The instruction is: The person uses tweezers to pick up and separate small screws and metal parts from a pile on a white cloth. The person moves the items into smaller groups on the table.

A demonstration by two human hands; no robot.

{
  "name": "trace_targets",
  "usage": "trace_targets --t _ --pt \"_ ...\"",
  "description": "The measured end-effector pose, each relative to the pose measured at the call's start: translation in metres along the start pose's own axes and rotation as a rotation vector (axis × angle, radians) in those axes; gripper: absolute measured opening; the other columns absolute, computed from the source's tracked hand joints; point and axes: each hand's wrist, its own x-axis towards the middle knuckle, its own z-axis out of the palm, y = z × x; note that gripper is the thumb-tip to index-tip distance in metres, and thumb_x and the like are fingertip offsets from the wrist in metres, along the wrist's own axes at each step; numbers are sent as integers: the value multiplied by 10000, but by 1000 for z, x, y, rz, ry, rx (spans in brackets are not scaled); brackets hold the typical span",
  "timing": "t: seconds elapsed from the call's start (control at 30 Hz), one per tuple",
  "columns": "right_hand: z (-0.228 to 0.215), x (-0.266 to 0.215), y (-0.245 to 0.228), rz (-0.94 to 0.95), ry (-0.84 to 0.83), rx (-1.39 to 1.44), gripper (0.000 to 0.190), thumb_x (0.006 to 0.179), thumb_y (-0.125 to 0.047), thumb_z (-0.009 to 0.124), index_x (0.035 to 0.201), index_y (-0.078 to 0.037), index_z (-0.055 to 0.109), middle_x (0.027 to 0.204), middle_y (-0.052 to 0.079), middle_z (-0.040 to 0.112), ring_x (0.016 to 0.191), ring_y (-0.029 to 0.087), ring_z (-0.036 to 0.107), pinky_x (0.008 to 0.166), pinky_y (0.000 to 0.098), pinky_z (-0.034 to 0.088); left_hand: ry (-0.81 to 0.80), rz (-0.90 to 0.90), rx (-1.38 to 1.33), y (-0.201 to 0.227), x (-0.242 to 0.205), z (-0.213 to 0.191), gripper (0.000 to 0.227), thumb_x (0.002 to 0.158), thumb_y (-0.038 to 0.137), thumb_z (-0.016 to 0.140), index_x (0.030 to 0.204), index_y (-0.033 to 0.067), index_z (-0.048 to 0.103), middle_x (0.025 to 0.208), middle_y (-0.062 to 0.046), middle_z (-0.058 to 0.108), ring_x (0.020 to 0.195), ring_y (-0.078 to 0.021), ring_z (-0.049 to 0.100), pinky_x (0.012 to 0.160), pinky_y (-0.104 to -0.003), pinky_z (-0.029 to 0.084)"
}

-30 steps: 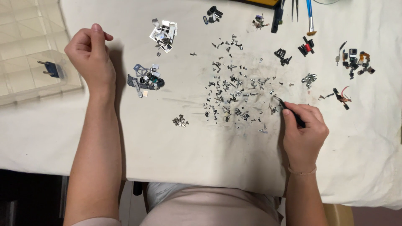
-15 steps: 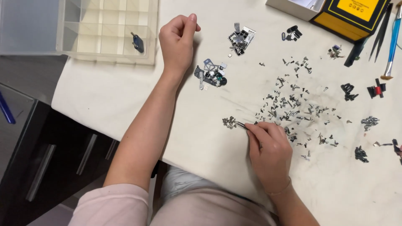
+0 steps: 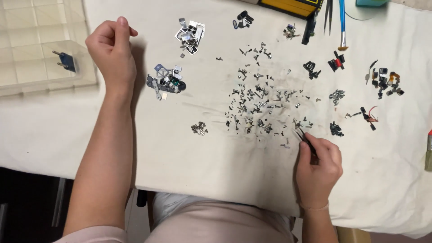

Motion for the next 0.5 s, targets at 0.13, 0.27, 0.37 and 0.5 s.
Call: trace_targets --t 0.13,0.27,0.37,0.5 --pt "-3 -4 11 -5 18 -66 168 1016 50 730 1168 -1 780 1038 145 662 980 278 612 782 358 534 -15 0 -1 1 -1 0 386 1118 266 631 807 41 672 631 0 465 606 -86 396 627 -266 319" --pt "-2 -1 6 22 6 -82 158 1010 4 723 1150 -33 785 1046 123 668 975 279 625 866 385 525 -12 2 -22 -5 0 -1 395 1129 250 640 804 26 652 669 -36 548 594 -93 410 603 -269 316" --pt "0 0 5 54 9 -83 155 1008 -5 710 1138 -45 785 1046 113 673 978 275 625 869 390 517 -9 7 -37 -6 0 -1 392 1127 238 643 803 19 640 690 -56 584 592 -98 414 605 -271 330" --pt "2 0 8 45 17 -75 138 1014 -2 703 1124 -37 779 1052 112 686 986 281 630 897 403 513 -5 3 -37 -5 1 -1 381 1120 228 643 800 21 645 685 -52 592 586 -94 404 632 -269 364"
